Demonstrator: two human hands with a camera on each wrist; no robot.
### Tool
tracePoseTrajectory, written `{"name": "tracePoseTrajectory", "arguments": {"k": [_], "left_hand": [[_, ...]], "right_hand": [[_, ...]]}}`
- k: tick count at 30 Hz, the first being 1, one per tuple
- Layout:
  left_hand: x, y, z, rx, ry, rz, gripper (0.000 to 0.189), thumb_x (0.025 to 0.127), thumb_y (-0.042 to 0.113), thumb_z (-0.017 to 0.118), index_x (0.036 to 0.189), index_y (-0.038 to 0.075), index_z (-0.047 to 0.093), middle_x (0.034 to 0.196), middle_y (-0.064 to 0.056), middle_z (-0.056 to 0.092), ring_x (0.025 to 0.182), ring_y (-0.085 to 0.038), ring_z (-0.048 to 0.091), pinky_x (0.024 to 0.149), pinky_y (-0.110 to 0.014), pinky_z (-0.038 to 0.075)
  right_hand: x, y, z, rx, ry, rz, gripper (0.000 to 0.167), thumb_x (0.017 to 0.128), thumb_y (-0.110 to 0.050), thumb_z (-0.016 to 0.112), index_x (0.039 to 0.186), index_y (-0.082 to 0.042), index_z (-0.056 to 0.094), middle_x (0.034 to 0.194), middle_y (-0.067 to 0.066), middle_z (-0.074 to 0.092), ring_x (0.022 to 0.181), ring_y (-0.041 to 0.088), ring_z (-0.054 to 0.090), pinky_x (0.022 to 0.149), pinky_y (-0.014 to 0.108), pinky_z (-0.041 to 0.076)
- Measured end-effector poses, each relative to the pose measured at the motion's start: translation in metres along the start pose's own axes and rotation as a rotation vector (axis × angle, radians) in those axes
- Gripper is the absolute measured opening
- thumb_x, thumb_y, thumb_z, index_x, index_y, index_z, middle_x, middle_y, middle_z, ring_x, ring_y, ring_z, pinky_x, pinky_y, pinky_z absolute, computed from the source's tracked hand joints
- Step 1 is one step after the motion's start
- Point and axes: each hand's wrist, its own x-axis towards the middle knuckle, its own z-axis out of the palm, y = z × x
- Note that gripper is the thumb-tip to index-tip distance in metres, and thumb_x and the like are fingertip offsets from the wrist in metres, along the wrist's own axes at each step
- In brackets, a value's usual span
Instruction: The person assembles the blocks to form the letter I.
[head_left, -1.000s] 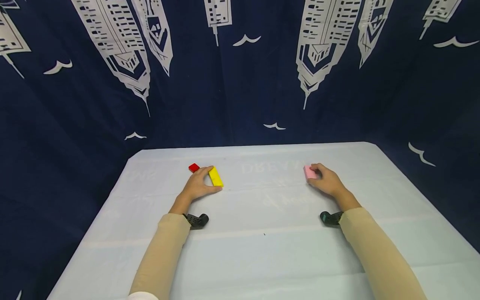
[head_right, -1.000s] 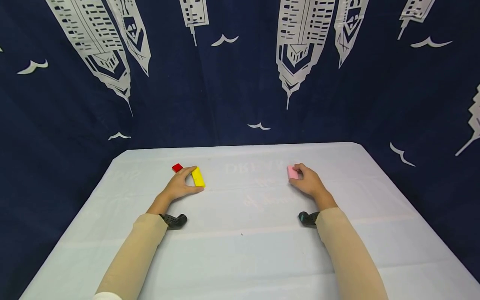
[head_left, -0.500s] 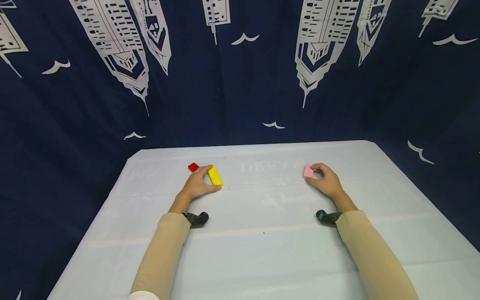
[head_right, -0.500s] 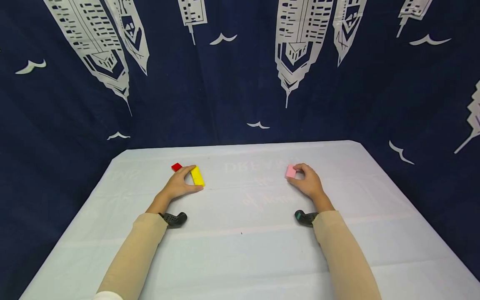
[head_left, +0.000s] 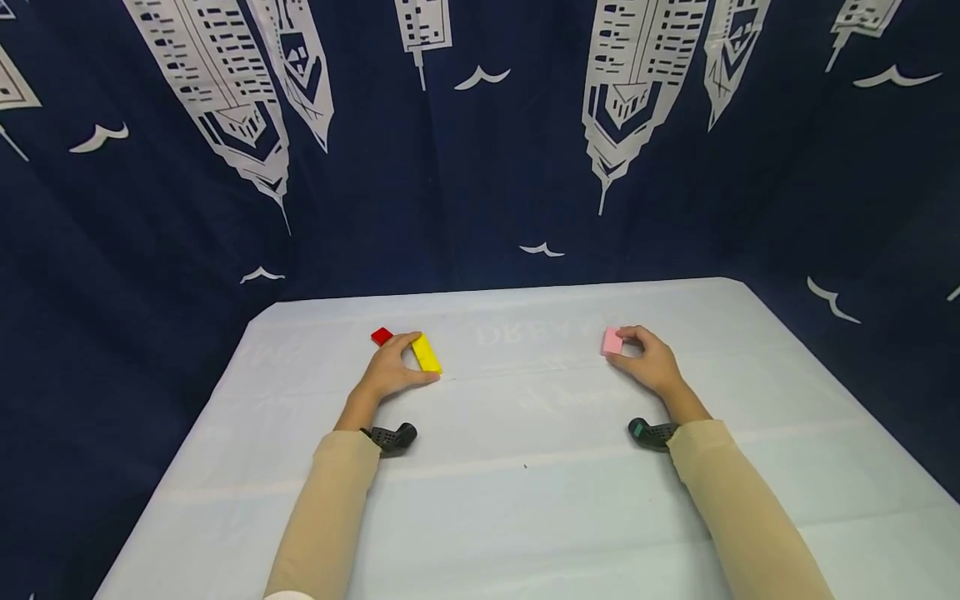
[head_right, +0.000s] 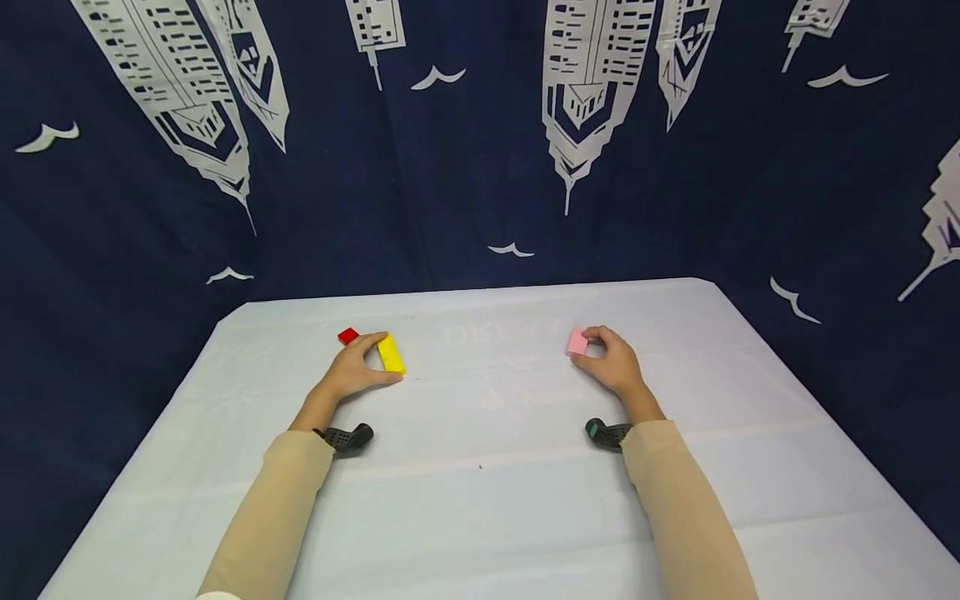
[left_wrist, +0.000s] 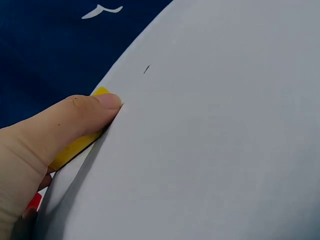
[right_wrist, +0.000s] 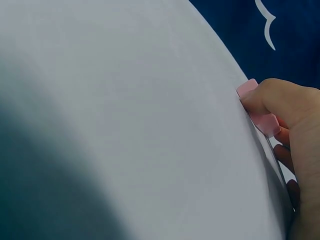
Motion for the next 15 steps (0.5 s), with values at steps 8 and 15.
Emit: {"name": "tracePoseTrajectory", "arguments": {"k": [8,15], "left_hand": [[0.003,0.008,0.002,-0.011,-0.004,0.003,0.091,0.072,0.040,0.085,0.146,0.008,0.044,0.150,-0.014,0.040,0.139,-0.032,0.034,0.113,-0.051,0.027],[0.005,0.019,0.007,0.013,-0.019,0.054,0.091,0.071,0.044,0.084,0.146,0.009,0.045,0.149,-0.013,0.043,0.138,-0.031,0.036,0.113,-0.050,0.028]], "right_hand": [[0.001,0.000,-0.001,0.002,-0.003,0.009,0.049,0.087,-0.024,0.073,0.126,0.001,0.055,0.137,0.026,0.050,0.129,0.044,0.041,0.109,0.057,0.030],[0.001,0.000,-0.001,-0.001,-0.003,0.011,0.050,0.087,-0.024,0.073,0.126,0.001,0.055,0.137,0.026,0.050,0.129,0.044,0.041,0.109,0.057,0.030]]}}
